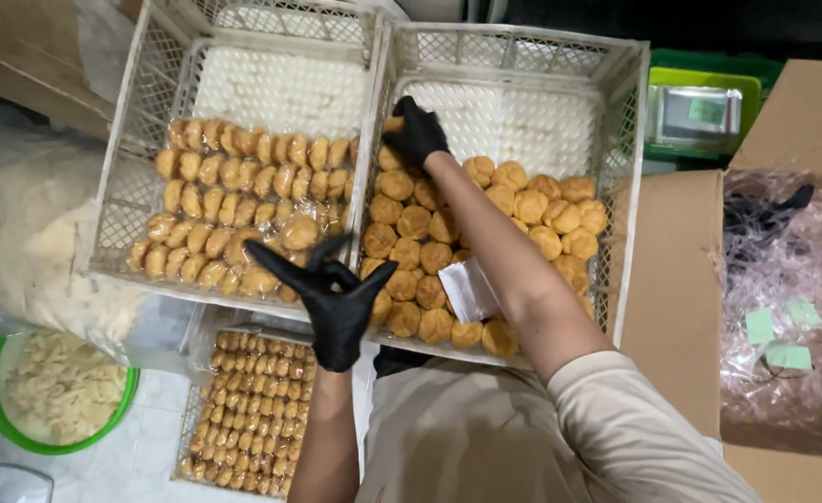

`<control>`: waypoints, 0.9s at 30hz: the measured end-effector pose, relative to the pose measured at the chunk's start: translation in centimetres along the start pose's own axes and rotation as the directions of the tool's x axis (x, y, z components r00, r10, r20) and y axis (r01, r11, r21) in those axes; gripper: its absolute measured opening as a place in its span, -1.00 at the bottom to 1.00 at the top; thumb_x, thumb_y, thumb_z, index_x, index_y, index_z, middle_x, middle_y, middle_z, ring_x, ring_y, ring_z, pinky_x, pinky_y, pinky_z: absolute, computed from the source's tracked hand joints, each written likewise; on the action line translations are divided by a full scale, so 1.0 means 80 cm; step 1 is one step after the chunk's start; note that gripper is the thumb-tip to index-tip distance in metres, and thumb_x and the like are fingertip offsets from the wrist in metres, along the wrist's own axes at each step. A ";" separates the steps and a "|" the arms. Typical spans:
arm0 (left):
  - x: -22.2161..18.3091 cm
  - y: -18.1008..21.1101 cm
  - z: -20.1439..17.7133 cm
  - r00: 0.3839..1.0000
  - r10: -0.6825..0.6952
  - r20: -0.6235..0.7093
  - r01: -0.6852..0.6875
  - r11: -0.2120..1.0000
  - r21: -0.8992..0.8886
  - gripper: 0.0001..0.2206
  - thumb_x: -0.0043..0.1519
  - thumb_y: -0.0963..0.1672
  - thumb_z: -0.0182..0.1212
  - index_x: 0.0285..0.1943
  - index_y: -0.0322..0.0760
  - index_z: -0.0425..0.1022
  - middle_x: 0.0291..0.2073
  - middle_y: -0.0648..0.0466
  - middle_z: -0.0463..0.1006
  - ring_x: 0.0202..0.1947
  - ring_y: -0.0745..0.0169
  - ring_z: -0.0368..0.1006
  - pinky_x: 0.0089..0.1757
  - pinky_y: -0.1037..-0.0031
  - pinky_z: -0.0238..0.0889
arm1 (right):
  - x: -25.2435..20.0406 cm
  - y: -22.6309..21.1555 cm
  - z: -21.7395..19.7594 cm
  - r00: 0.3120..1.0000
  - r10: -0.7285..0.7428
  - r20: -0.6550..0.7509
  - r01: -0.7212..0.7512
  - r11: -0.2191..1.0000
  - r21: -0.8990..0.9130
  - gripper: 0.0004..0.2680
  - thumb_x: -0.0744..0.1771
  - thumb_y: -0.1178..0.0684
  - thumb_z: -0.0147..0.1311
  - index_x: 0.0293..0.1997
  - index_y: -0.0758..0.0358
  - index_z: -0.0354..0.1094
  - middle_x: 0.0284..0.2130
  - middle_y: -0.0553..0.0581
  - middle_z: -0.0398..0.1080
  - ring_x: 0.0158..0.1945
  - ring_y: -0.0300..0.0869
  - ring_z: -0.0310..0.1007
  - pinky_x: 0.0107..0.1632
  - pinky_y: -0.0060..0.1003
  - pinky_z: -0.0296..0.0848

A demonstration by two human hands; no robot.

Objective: Packaging individual pastries into small plastic bags and placing them into a shipping box

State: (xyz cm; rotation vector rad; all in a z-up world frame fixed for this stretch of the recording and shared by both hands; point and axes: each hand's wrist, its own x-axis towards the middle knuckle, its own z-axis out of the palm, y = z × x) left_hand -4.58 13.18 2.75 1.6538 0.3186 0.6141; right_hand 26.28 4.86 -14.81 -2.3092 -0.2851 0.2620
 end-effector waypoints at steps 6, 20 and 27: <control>-0.014 -0.005 0.071 0.958 -0.154 0.243 0.080 0.954 0.289 -0.15 0.22 -0.10 0.43 0.64 -0.09 -0.09 -0.66 0.26 0.50 -0.61 0.47 0.37 -0.35 0.52 0.30 | -0.014 0.027 -0.038 0.969 -0.188 -0.160 0.233 0.908 0.347 -0.59 0.24 0.00 0.45 0.16 -0.03 0.34 0.10 0.09 0.47 0.21 -0.10 0.41 0.05 -0.26 0.43; -0.064 -0.181 0.148 0.804 0.242 0.543 -0.581 0.516 0.630 -0.55 0.29 0.11 0.21 0.11 -0.28 0.59 -0.13 -0.19 0.65 0.01 -0.18 0.56 0.16 0.05 0.29 | -0.361 -0.022 -0.282 0.976 0.094 -0.196 0.034 0.825 0.565 -0.68 0.28 0.21 0.34 0.14 0.39 0.42 0.06 0.32 0.48 0.24 -0.06 0.40 0.34 -0.07 0.31; -0.040 -0.109 0.127 0.803 0.206 0.559 -0.531 0.673 0.515 -0.69 0.40 -0.05 0.20 0.13 -0.42 0.56 -0.14 -0.19 0.59 -0.02 -0.16 0.48 0.14 0.11 0.28 | -0.408 0.021 -0.248 0.915 0.374 -0.155 -0.211 0.768 0.605 -0.69 0.28 0.11 0.35 0.14 0.23 0.47 0.06 0.22 0.51 0.21 -0.06 0.46 0.32 -0.05 0.33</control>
